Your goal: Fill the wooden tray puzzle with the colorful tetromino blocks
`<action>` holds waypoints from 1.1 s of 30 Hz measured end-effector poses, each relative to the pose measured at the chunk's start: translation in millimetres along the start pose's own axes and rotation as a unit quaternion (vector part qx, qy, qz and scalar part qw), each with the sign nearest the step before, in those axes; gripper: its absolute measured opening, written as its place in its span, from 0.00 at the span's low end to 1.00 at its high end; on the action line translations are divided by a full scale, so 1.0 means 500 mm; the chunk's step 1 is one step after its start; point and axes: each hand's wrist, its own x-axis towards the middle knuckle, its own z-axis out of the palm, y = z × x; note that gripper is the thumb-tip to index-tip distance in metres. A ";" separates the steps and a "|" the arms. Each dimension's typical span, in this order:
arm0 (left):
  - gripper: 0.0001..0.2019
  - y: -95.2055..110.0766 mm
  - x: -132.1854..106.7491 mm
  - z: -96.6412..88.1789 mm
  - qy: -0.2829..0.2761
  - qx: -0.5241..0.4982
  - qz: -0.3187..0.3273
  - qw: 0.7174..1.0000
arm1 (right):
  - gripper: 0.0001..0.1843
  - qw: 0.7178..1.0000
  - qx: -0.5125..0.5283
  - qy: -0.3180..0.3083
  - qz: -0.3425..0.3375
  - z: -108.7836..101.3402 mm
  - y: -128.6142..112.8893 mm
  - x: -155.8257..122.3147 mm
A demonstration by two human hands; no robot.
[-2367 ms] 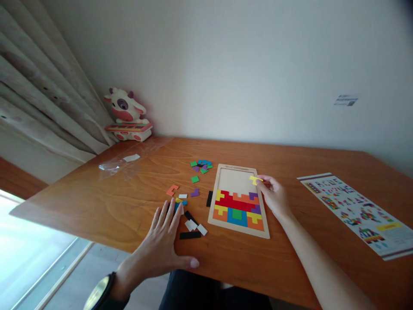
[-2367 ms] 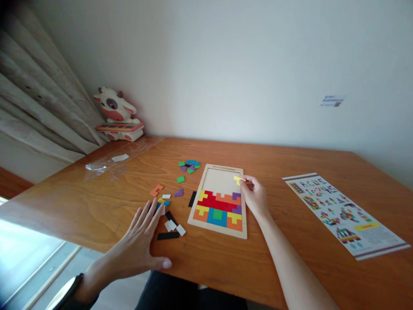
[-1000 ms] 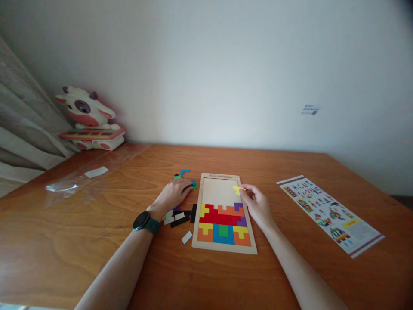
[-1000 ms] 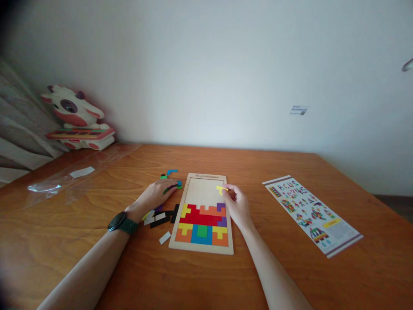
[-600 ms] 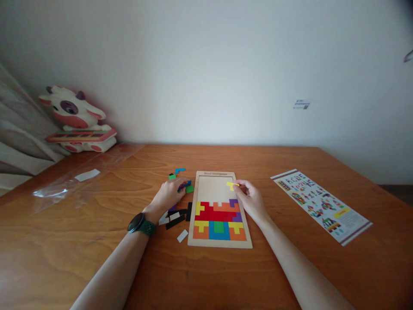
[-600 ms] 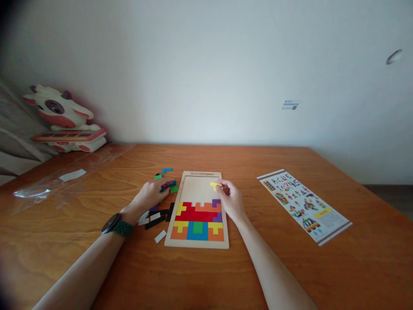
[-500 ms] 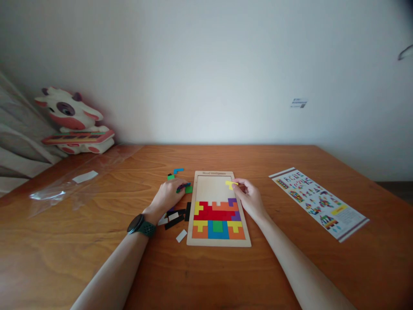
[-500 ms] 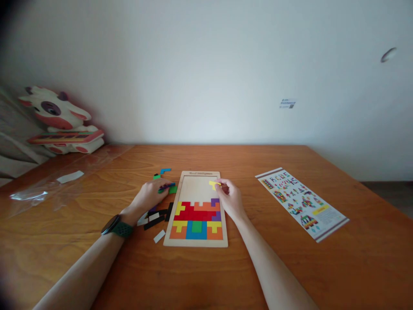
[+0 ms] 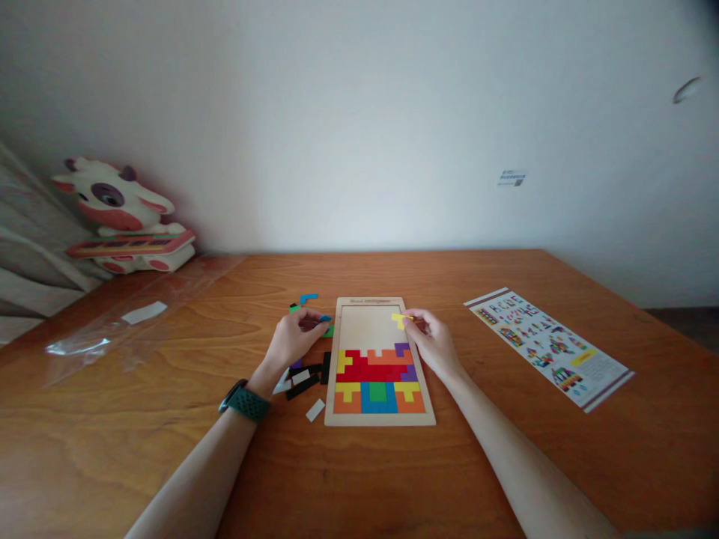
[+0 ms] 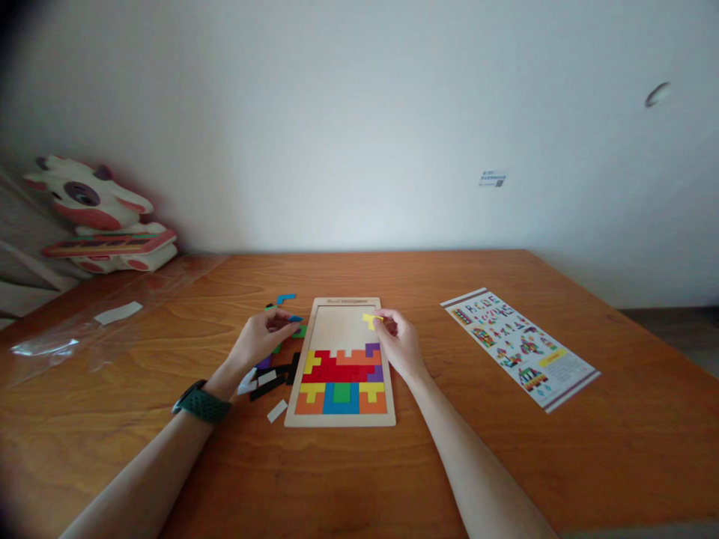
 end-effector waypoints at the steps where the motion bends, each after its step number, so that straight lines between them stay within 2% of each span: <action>1: 0.16 0.001 0.000 0.000 -0.002 -0.026 -0.011 1.000 | 0.19 1.000 -0.003 0.006 0.000 -0.002 0.002 0.001; 9: 0.18 0.030 -0.009 0.008 0.027 -0.099 -0.002 0.995 | 0.19 1.000 -0.002 0.014 -0.010 -0.007 0.005 0.000; 13: 0.19 0.052 -0.023 0.031 -0.015 -0.201 -0.016 0.979 | 0.17 1.000 -0.004 0.002 -0.022 -0.010 -0.001 -0.004; 18: 0.19 0.063 -0.043 0.053 -0.093 -0.247 -0.036 0.964 | 0.12 0.997 -0.039 -0.009 -0.063 -0.011 -0.021 -0.016; 21: 0.20 0.067 -0.053 0.065 -0.138 -0.259 -0.040 0.955 | 0.10 0.987 -0.063 -0.054 -0.135 -0.002 -0.050 -0.032; 23: 0.19 0.068 -0.060 0.076 -0.144 -0.257 -0.024 0.955 | 0.09 0.977 -0.068 -0.106 -0.173 0.007 -0.069 -0.043; 26: 0.18 0.071 -0.070 0.089 -0.146 -0.225 0.018 0.963 | 0.09 0.970 -0.047 -0.146 -0.189 0.023 -0.083 -0.054; 29: 0.18 0.080 -0.078 0.094 -0.163 -0.195 0.050 0.966 | 0.08 0.972 -0.037 -0.141 -0.185 0.029 -0.084 -0.057; 33: 0.20 0.094 -0.083 0.093 -0.161 -0.211 0.035 0.964 | 0.12 0.974 0.039 -0.198 -0.104 0.020 -0.086 -0.054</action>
